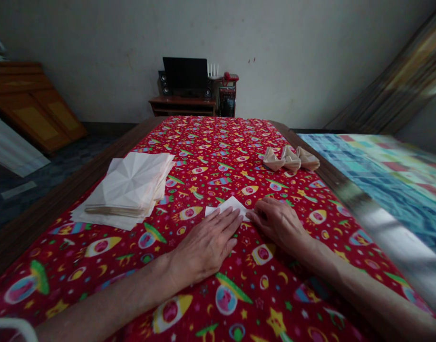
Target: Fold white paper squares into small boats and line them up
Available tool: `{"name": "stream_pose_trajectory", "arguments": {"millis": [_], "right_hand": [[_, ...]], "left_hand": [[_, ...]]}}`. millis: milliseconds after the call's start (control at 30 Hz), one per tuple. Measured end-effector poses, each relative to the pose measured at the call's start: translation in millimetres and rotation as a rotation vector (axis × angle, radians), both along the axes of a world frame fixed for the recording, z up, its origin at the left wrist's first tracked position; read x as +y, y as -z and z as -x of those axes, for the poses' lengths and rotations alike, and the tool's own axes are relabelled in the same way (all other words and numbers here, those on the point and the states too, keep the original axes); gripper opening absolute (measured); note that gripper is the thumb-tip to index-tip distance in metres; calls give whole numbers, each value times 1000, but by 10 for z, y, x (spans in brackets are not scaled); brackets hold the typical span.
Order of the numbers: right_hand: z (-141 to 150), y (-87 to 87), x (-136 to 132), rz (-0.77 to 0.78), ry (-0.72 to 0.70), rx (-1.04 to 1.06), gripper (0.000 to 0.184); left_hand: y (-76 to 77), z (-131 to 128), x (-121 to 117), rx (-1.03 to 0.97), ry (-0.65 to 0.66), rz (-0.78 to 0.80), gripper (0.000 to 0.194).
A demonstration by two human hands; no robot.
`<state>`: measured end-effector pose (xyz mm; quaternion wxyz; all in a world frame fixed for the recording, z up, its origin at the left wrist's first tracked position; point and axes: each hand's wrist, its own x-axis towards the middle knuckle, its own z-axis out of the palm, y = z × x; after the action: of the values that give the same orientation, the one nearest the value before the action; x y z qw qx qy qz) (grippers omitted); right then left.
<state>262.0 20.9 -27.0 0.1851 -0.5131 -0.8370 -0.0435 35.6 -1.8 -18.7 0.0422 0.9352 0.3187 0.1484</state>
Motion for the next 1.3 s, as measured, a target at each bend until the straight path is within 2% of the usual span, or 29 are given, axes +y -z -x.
{"name": "stream_pose_trajectory", "arguments": {"millis": [100,167,267,333,467,733,967,1133,1300], "right_hand": [[76,-40,-69,-138,30,4,34],[141,-69,-149,-177,-73,-32,46],[208,-62,-278,-73,-347,-80,55],[211,-37,-351,-9,-370,-77,55],[117,-40,-452,65,-312,-111,62],[-35,-202,-524,128,-267,-164,53],[-64,-153,-532,6,-273,-192,47],[51,-158,-415,-127,-293,-192,34],[314,-230,-160,-78,-278,-235,22]], "left_hand": [[-2,-4,-11,-9,-16,6,44],[2,-9,-11,-17,-19,23,42],[6,-17,-2,-13,-16,43,41],[0,-12,5,-8,-11,39,42],[-28,54,10,22,-10,21,43],[-34,309,-9,97,-105,-40,42],[-15,507,-35,129,-175,-119,41],[79,550,49,-38,-195,-174,36],[149,573,138,-190,-214,-153,34]]}}
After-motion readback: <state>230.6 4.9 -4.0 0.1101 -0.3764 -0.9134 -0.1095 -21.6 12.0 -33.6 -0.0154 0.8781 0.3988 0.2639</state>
